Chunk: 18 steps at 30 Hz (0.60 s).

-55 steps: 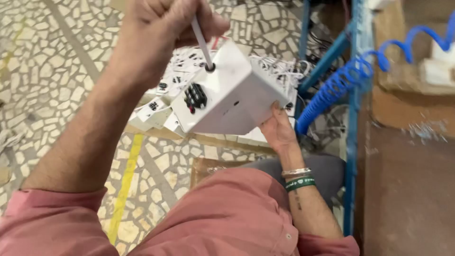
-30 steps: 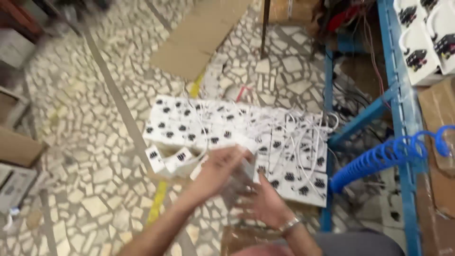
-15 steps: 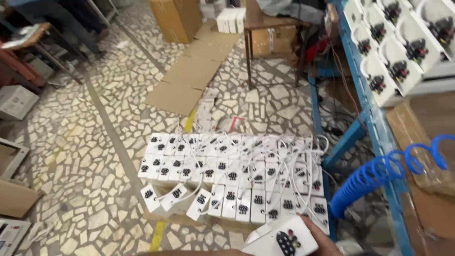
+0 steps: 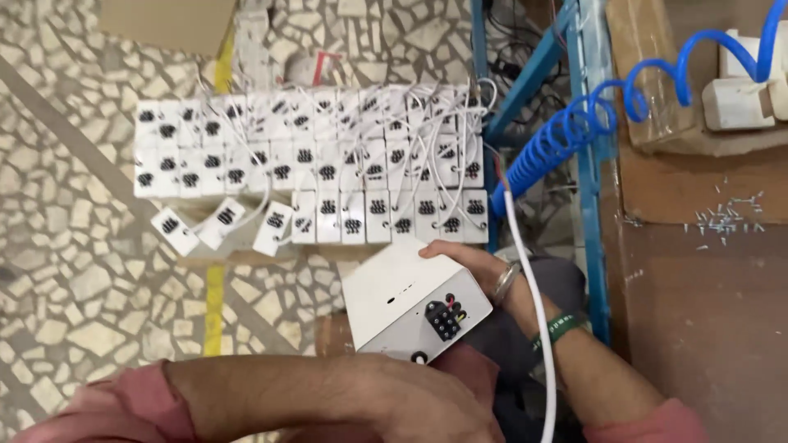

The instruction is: The person picks a white metal electrical enclosure from a rack of wired units and places it on the workbench. They drive screws into the enclosure with a pneumatic screwdriver, tap it with a hammer, flip it over to work the other side, and set it back on the rack.

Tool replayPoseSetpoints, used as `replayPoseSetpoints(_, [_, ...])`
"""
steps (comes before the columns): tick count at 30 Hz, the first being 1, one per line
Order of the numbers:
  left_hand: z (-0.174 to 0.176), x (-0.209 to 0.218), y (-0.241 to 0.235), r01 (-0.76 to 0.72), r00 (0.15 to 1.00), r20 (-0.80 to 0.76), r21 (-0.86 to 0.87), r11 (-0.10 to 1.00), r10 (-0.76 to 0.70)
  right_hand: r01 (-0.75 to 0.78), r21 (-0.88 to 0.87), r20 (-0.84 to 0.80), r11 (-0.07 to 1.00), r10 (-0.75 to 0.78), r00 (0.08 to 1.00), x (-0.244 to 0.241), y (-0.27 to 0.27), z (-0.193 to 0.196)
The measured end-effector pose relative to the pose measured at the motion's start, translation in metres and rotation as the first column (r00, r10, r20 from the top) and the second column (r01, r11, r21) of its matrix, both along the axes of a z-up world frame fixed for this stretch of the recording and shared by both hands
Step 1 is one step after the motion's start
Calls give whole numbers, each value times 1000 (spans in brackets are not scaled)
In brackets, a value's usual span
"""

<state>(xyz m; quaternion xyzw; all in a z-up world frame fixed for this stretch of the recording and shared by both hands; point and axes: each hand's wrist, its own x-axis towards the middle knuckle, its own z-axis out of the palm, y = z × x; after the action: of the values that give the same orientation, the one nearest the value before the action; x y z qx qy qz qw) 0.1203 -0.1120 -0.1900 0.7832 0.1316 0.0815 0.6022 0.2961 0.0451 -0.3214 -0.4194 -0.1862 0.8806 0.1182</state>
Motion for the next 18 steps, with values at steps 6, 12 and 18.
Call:
replayPoseSetpoints(6, [19,-15,40,16,996,84,-4,1000,-15,209,227,-104,951,-190,976,18,-29,9])
replayPoseSetpoints(12, [33,-60,65,-564,817,-289,-221,796,499,563,418,-278,713,-489,827,17,-19,8])
replayPoseSetpoints(18, [-35,-135,128,-848,269,-3,-475,235,963,664,345,-354,664,-563,747,2,8,5])
